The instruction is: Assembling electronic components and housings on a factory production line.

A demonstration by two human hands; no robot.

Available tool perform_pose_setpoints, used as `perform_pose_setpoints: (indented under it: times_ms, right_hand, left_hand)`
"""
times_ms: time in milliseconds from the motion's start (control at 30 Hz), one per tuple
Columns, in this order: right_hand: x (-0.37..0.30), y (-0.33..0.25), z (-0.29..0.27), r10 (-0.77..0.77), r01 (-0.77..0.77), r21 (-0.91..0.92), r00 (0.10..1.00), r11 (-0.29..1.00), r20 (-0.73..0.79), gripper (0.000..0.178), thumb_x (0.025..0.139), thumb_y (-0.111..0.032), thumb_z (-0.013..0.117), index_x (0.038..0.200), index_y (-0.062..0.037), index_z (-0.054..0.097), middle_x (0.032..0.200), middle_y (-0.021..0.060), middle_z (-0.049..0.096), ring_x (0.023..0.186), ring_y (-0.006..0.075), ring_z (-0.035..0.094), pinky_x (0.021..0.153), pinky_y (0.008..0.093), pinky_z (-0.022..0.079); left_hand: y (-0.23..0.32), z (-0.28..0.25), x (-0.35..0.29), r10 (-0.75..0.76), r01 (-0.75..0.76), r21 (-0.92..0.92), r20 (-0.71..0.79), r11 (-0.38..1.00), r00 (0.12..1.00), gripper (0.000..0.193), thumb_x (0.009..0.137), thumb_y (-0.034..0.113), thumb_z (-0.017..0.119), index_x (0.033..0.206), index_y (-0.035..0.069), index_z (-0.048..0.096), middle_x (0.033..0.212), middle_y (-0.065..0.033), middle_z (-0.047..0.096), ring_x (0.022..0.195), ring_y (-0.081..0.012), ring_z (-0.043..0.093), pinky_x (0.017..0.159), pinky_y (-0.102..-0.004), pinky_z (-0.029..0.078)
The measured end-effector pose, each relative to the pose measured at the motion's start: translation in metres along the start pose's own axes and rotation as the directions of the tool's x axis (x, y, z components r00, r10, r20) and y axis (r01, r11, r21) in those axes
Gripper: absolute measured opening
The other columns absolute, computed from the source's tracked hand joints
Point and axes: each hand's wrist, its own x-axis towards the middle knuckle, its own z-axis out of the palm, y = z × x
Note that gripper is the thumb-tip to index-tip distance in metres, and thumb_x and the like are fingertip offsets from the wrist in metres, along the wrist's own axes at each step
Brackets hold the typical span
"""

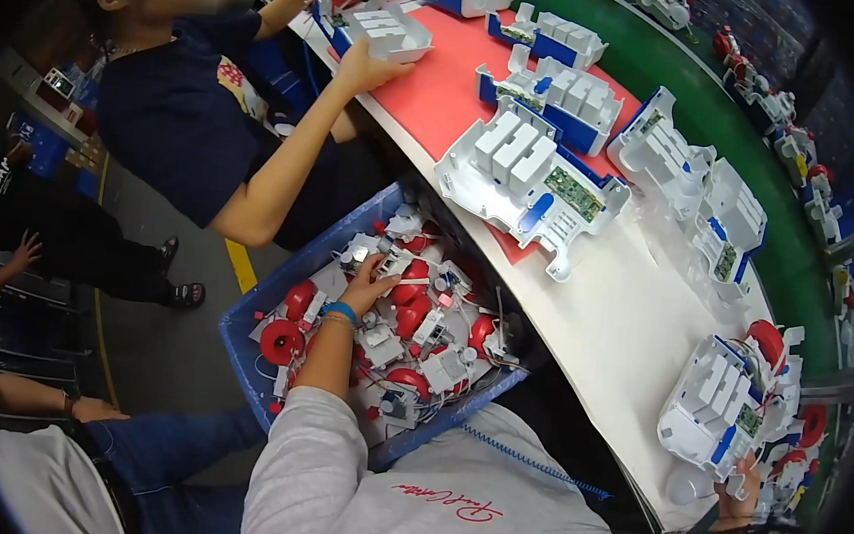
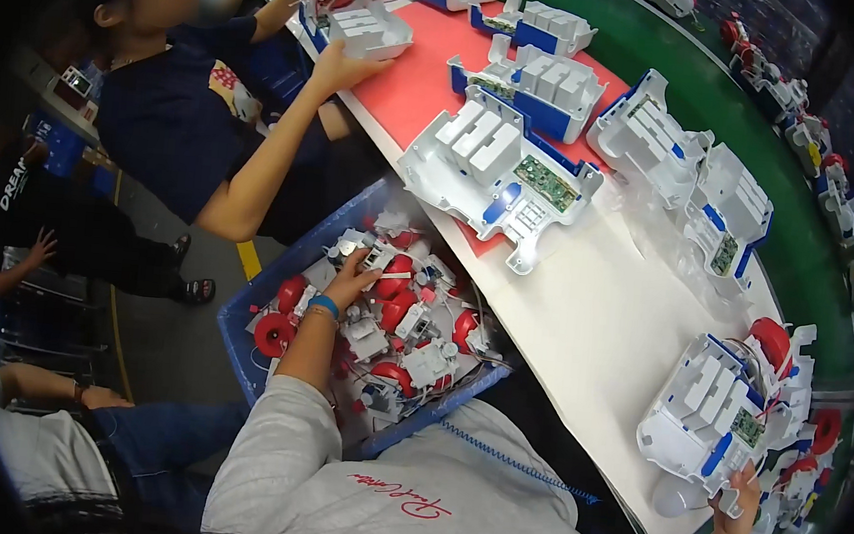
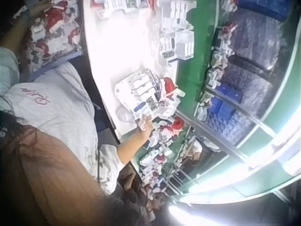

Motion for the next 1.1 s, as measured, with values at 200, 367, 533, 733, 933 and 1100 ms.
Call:
perform_pose_setpoints:
  times_ms: [200,367,533,733,933,1100]
  right_hand:
    - [-0.002,0.001,0.003,-0.042,0.042,0.004,0.999,0.999,0.02,0.05,0.077,-0.029,0.061,0.114,0.0013,0.047,0.076,0.0011,0.059,0.045,0.0063,0.048,0.034,0.0186,0.032]
    - [0.0,0.0,-0.008,0.019,-0.016,-0.033,0.996,0.999,0.092,0.053,0.075,-0.028,0.063,0.115,0.0025,0.046,0.088,0.0034,0.06,0.058,0.008,0.054,0.044,0.0188,0.039]
    - [0.005,-0.003,-0.006,0.01,-0.007,-0.023,0.987,1.0,0.157,0.056,0.073,-0.029,0.065,0.115,0.0036,0.046,0.097,0.006,0.059,0.071,0.0114,0.056,0.057,0.0225,0.045]
    - [0.017,-0.009,-0.015,0.015,0.014,-0.1,0.958,0.995,0.285,0.046,0.071,-0.026,0.069,0.105,0.0001,0.05,0.088,0.0025,0.056,0.065,0.0095,0.053,0.05,0.0221,0.043]
    - [0.036,0.002,-0.023,0.067,0.023,-0.256,0.938,0.966,0.34,0.044,0.073,-0.017,0.064,0.112,-0.0007,0.05,0.102,0.0014,0.057,0.091,0.0113,0.051,0.082,0.0245,0.039]
    - [0.038,-0.001,-0.016,0.145,-0.073,-0.176,0.886,0.982,0.44,0.037,0.077,-0.013,0.061,0.109,0.0018,0.051,0.1,0.0049,0.059,0.087,0.0098,0.055,0.078,0.0215,0.042]
  left_hand:
    - [-0.024,-0.01,-0.004,0.082,-0.072,0.104,-0.086,0.992,0.993,0.07,0.068,0.029,0.073,0.122,0.006,0.036,0.109,-0.0141,0.048,0.101,-0.0212,0.047,0.086,-0.0297,0.039]
    - [-0.031,-0.015,-0.012,0.315,-0.201,0.513,-0.146,0.835,0.938,0.077,0.061,0.03,0.076,0.121,0.002,0.037,0.117,-0.0228,0.044,0.11,-0.0347,0.043,0.094,-0.0363,0.036]
    - [0.0,-0.009,-0.021,0.229,-0.12,0.731,-0.051,0.672,0.972,0.076,0.063,0.03,0.074,0.121,0.001,0.035,0.12,-0.0245,0.043,0.111,-0.0352,0.044,0.094,-0.0362,0.037]
    - [-0.013,-0.015,-0.031,0.136,-0.104,0.572,-0.013,0.814,0.991,0.069,0.069,0.032,0.069,0.121,-0.002,0.038,0.112,-0.0211,0.052,0.103,-0.0315,0.052,0.088,-0.0357,0.04]
    - [0.041,-0.014,-0.067,0.448,-0.234,0.7,-0.137,0.675,0.883,0.042,0.079,0.021,0.058,0.114,-0.001,0.05,0.102,-0.0132,0.056,0.084,-0.0182,0.056,0.066,-0.0312,0.048]
    - [0.169,0.099,-0.144,0.616,-0.636,0.144,0.162,0.758,0.771,0.028,0.078,0.005,0.056,0.106,-0.001,0.054,0.102,-0.0114,0.055,0.092,-0.019,0.054,0.078,-0.0276,0.044]
